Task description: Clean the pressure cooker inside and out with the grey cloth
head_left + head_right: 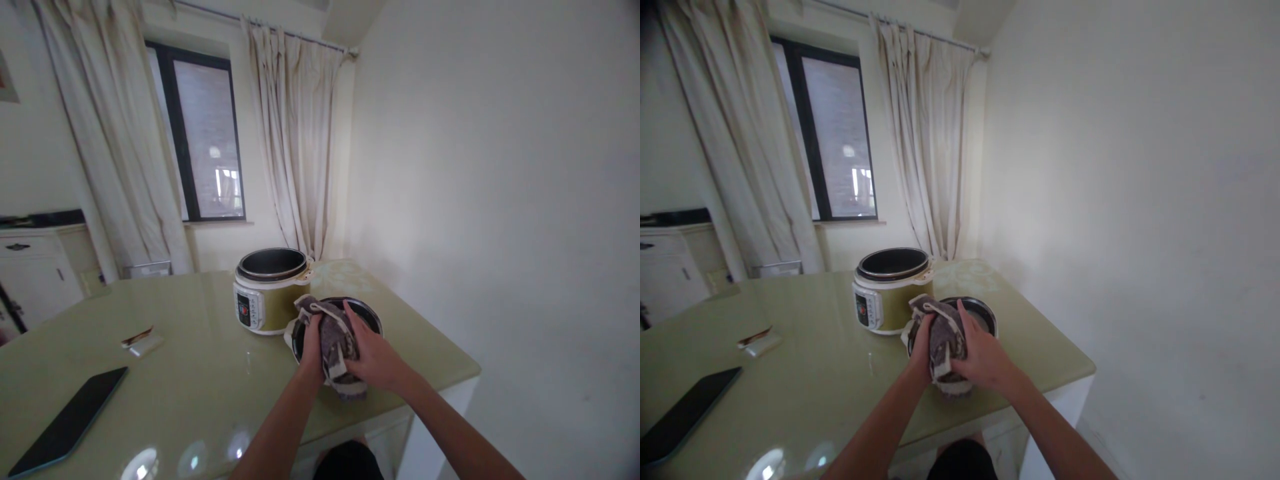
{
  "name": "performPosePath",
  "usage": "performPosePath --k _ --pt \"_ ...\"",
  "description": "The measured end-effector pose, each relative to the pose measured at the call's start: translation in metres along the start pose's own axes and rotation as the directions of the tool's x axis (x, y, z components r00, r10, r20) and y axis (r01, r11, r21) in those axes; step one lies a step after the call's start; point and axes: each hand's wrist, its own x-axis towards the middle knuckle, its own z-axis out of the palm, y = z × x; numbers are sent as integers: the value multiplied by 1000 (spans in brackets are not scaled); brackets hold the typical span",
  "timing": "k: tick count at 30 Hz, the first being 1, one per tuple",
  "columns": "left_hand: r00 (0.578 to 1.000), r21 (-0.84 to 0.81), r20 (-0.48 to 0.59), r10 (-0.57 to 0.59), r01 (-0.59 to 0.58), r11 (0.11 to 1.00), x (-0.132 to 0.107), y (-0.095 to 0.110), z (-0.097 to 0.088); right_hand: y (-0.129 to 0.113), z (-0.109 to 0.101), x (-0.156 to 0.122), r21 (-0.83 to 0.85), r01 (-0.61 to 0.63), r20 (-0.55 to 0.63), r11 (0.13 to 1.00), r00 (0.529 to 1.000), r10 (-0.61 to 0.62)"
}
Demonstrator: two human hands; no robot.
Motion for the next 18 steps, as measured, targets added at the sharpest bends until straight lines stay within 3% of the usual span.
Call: performPosePath --k 2,3,6,8,9,10,11,12,14,16,18 --pt "994 196 111 3 -25 980 -6 -1 -7 -2 0 4 33 7 6 999 1000 -7" --pt "982 319 181 63 -119 940 -9 1 -14 -1 0 7 45 8 7 999 1000 -8" --pt "867 582 345 360 -498 642 -17 7 -44 8 -1 15 17 -37 -52 999 998 38" --pt "791 688 297 535 -566 455 -16 6 -67 14 -1 19 -85 -124 -112 989 987 115" --pt "769 729 226 597 -541 421 -15 2 -77 15 0 21 -160 -180 -122 971 979 162" --pt "767 750 142 626 -496 437 -12 -3 -85 16 1 23 -245 -226 -112 943 972 204" --pt "790 741 56 611 -443 505 -9 -9 -91 15 2 25 -333 -251 -83 909 968 237" --pt "837 695 -27 546 -377 612 -7 -16 -94 14 3 28 -414 -254 -48 874 965 258" --pt "948 499 -140 288 -184 847 -4 -29 -97 12 5 34 -534 -214 3 818 967 255" --pt "992 278 -111 52 -19 960 -5 -39 -97 11 6 42 -587 -150 42 796 976 215" --pt "999 213 -37 36 -28 977 -10 -45 -99 12 6 53 -595 -105 92 797 976 198"
